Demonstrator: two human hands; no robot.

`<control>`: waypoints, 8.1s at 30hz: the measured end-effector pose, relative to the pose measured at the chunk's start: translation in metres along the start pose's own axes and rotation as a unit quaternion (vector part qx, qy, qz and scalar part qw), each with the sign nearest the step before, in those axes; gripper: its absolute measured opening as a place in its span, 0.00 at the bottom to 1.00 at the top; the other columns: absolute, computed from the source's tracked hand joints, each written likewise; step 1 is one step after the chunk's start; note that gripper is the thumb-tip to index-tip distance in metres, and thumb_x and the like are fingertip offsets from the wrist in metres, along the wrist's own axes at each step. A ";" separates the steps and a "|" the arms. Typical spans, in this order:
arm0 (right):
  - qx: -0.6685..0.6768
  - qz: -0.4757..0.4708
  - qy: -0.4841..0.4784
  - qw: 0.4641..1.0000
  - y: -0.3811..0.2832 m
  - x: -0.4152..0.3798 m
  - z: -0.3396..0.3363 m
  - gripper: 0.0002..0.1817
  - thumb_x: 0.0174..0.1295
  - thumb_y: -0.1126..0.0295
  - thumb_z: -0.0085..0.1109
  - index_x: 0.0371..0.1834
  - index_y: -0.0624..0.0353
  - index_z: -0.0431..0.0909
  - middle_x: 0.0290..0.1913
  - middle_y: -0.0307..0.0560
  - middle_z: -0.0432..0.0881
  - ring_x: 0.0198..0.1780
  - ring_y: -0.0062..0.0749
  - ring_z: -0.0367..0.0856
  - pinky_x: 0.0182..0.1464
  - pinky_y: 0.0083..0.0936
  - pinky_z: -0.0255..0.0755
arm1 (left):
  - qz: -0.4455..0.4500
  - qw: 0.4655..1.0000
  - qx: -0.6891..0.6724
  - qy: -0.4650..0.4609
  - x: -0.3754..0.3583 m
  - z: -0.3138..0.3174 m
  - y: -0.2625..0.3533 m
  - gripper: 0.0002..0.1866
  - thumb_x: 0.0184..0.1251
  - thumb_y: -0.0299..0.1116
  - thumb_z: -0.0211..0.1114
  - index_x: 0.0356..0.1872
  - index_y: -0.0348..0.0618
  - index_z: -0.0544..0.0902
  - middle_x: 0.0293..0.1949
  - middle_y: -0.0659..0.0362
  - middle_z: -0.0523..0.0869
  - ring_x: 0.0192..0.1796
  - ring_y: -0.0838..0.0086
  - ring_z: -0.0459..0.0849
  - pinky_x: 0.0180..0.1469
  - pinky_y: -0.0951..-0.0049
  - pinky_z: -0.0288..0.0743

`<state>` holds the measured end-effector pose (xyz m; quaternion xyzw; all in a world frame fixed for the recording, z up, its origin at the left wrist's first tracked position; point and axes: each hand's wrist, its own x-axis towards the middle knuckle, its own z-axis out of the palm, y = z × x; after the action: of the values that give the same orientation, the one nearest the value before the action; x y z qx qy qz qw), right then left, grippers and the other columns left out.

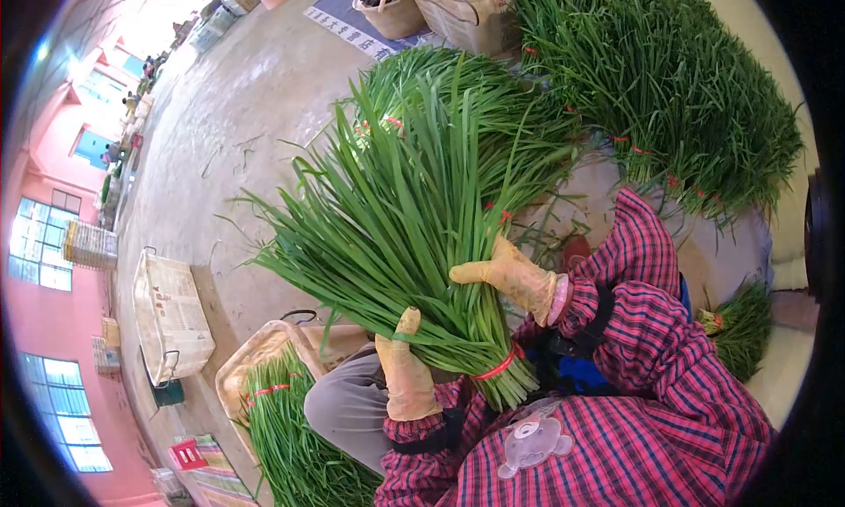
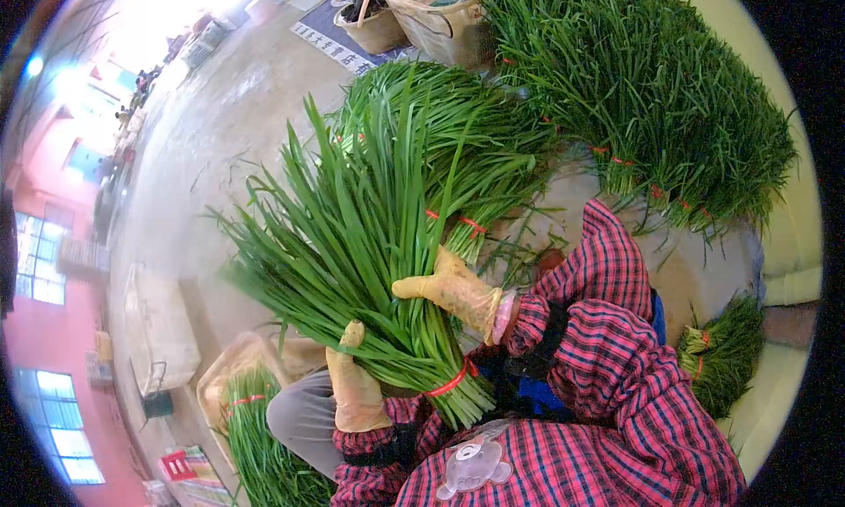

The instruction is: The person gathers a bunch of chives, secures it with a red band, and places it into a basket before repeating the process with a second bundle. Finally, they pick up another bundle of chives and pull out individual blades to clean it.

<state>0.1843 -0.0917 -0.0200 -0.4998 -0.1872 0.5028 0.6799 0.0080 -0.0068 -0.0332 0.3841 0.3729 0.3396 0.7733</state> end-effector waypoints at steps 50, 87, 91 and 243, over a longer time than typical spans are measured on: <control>-0.012 -0.015 0.084 0.996 0.022 0.008 0.003 0.37 0.59 0.73 0.67 0.72 0.62 0.63 0.58 0.49 0.80 0.56 0.33 0.79 0.61 0.29 0.73 | 0.033 0.999 -0.007 -0.015 0.007 -0.019 -0.016 0.25 0.58 0.20 0.63 0.60 0.37 0.77 0.53 0.58 0.85 0.51 0.72 0.83 0.57 0.71 0.76; 0.522 0.006 -0.024 0.853 0.006 0.021 -0.037 0.18 0.75 0.61 0.49 0.57 0.64 0.77 0.51 0.52 0.86 0.51 0.44 0.86 0.58 0.43 0.81 | 0.130 0.883 0.415 -0.176 -0.061 -0.016 0.006 0.48 0.61 0.40 0.75 0.78 0.43 0.57 0.74 0.51 0.66 0.72 0.60 0.70 0.70 0.61 0.68; 0.529 0.078 -0.009 0.845 0.006 0.006 -0.010 0.20 0.77 0.62 0.45 0.63 0.65 0.73 0.58 0.53 0.83 0.58 0.43 0.83 0.65 0.41 0.76 | -0.159 0.826 -0.359 -0.405 -0.039 -0.013 -0.013 0.45 0.65 0.53 0.68 0.77 0.43 0.58 0.72 0.48 0.70 0.71 0.58 0.71 0.70 0.57 0.70; -0.416 -0.319 -0.314 0.792 0.079 0.058 0.231 0.23 0.62 0.58 0.63 0.58 0.56 0.79 0.57 0.54 0.81 0.59 0.51 0.78 0.65 0.43 0.68 | 0.045 0.567 0.800 0.191 -0.118 -0.328 -0.007 0.45 0.68 0.47 0.59 0.79 0.36 0.50 0.81 0.48 0.51 0.82 0.54 0.47 0.79 0.49 0.39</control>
<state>-0.0052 0.0717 -0.0036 -0.4611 -0.7302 0.2602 0.4318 -0.3232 0.0062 -0.1419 0.7883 0.6136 0.0023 0.0447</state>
